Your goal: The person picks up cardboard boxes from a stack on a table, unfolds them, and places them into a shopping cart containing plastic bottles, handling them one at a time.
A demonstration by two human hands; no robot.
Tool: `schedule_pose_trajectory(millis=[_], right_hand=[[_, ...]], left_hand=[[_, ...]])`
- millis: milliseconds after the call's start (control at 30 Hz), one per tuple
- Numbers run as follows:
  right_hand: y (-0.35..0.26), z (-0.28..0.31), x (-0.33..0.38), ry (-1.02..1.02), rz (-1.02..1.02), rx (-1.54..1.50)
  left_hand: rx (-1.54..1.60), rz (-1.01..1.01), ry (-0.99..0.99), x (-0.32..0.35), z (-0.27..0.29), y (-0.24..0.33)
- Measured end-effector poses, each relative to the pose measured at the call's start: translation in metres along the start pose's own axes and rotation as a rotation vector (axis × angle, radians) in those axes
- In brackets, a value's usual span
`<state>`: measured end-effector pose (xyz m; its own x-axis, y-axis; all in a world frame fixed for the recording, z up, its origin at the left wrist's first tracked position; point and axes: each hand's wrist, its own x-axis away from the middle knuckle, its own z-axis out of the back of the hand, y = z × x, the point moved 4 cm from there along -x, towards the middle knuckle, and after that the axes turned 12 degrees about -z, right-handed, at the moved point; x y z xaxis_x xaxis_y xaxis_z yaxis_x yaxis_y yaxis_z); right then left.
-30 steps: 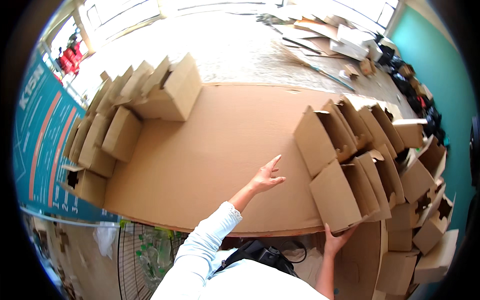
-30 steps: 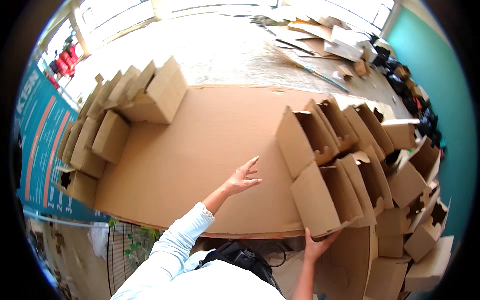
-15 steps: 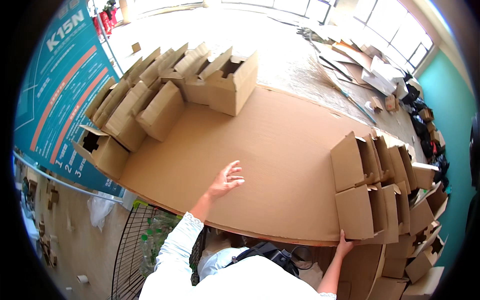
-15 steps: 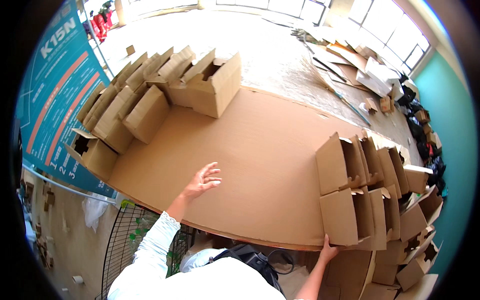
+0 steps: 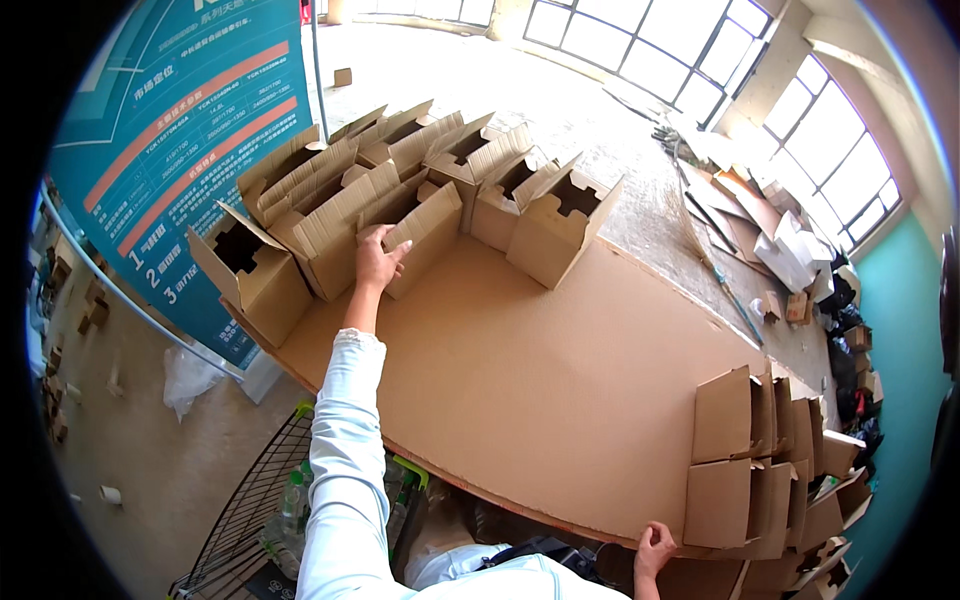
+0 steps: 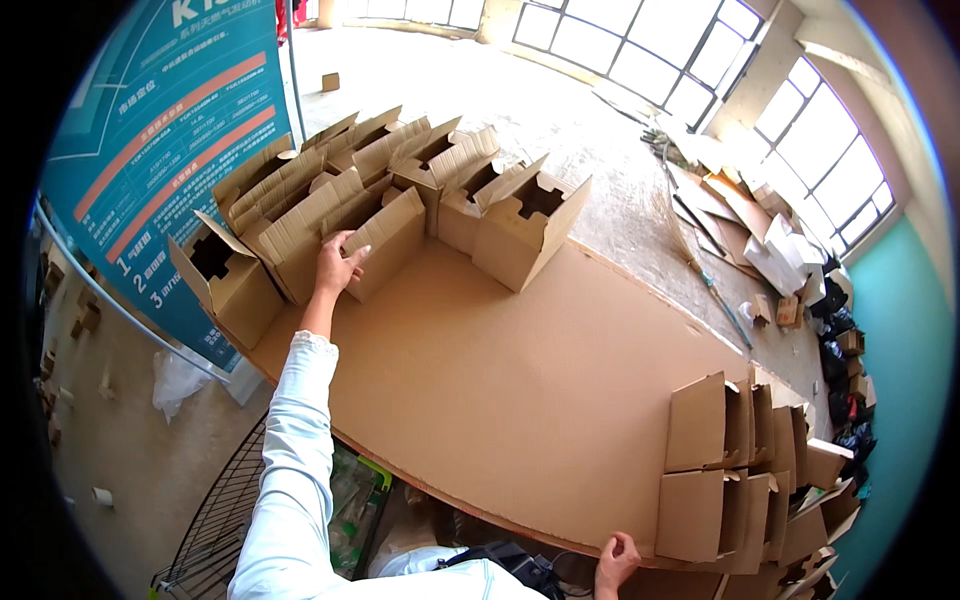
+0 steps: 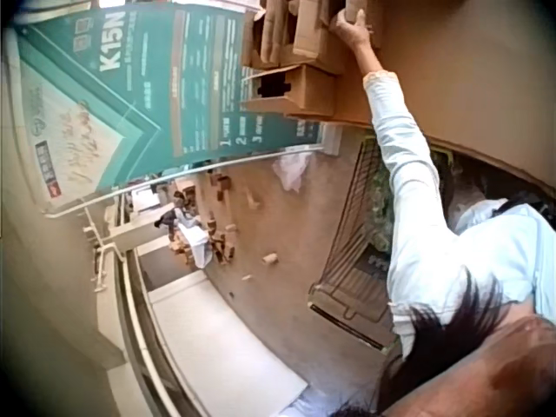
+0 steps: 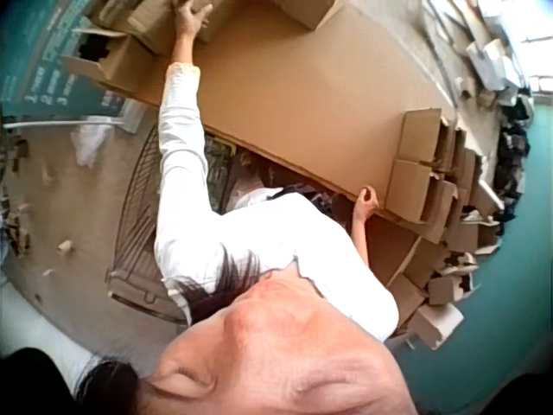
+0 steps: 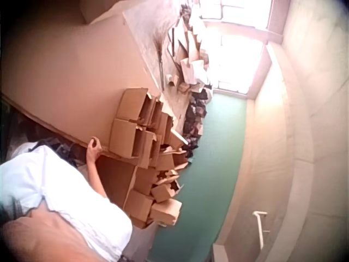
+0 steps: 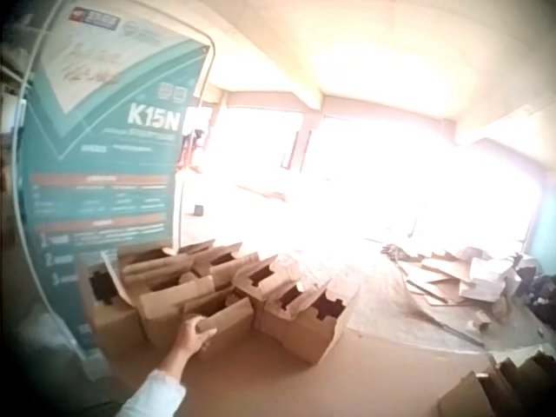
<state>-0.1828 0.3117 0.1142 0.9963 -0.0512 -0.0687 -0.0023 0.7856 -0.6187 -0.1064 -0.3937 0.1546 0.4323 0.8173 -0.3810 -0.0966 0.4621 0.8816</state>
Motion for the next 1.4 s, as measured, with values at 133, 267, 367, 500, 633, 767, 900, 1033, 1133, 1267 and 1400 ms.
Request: schedule_pose_trajectory(millis=[133,267,367,500,633,767,900,1033,1133,1267,1400], right_hand=[[-0.062,-0.035,-0.015,-0.217,0.069,-0.237],[-0.132,-0.054,-0.009,-0.340,0.249,-0.218],[-0.157,-0.078,-0.007,-0.444,0.304,-0.227],[-0.188,-0.127,-0.005,-0.670,0.302,-0.268],[-0.220,-0.187,-0.013,-0.897,0.556,-0.262],[-0.260,-0.220,-0.011,-1.077,0.651,-0.248],[-0.259,-0.258,-0.015,-1.305,0.640,-0.136],[-0.278,-0.266,-0.017,-1.377,0.744,0.019],[-0.300,-0.271,-0.007,-1.468,0.684,-0.006],[-0.298,-0.292,-0.016,-1.589,0.509,0.018],[-0.290,-0.302,-0.016,-1.661,0.423,-0.037]], left_hand=[[-0.119,0.038,0.014,-0.008,-0.001,-0.022],[-0.113,-0.100,-0.062,0.016,0.014,0.005],[-0.083,-0.094,-0.146,0.049,0.027,0.030],[-0.077,-0.164,-0.240,0.122,0.034,0.074],[-0.037,-0.067,-0.330,0.204,0.051,0.098],[0.003,0.002,-0.368,0.261,0.071,0.126],[0.126,-0.125,-0.122,0.287,0.096,0.145],[-0.058,-0.004,-0.220,0.300,0.106,0.093],[0.053,0.062,-0.259,0.297,0.082,0.034],[-0.101,0.024,-0.376,0.284,0.055,0.010],[-0.142,0.029,-0.257,0.294,0.060,0.019]])
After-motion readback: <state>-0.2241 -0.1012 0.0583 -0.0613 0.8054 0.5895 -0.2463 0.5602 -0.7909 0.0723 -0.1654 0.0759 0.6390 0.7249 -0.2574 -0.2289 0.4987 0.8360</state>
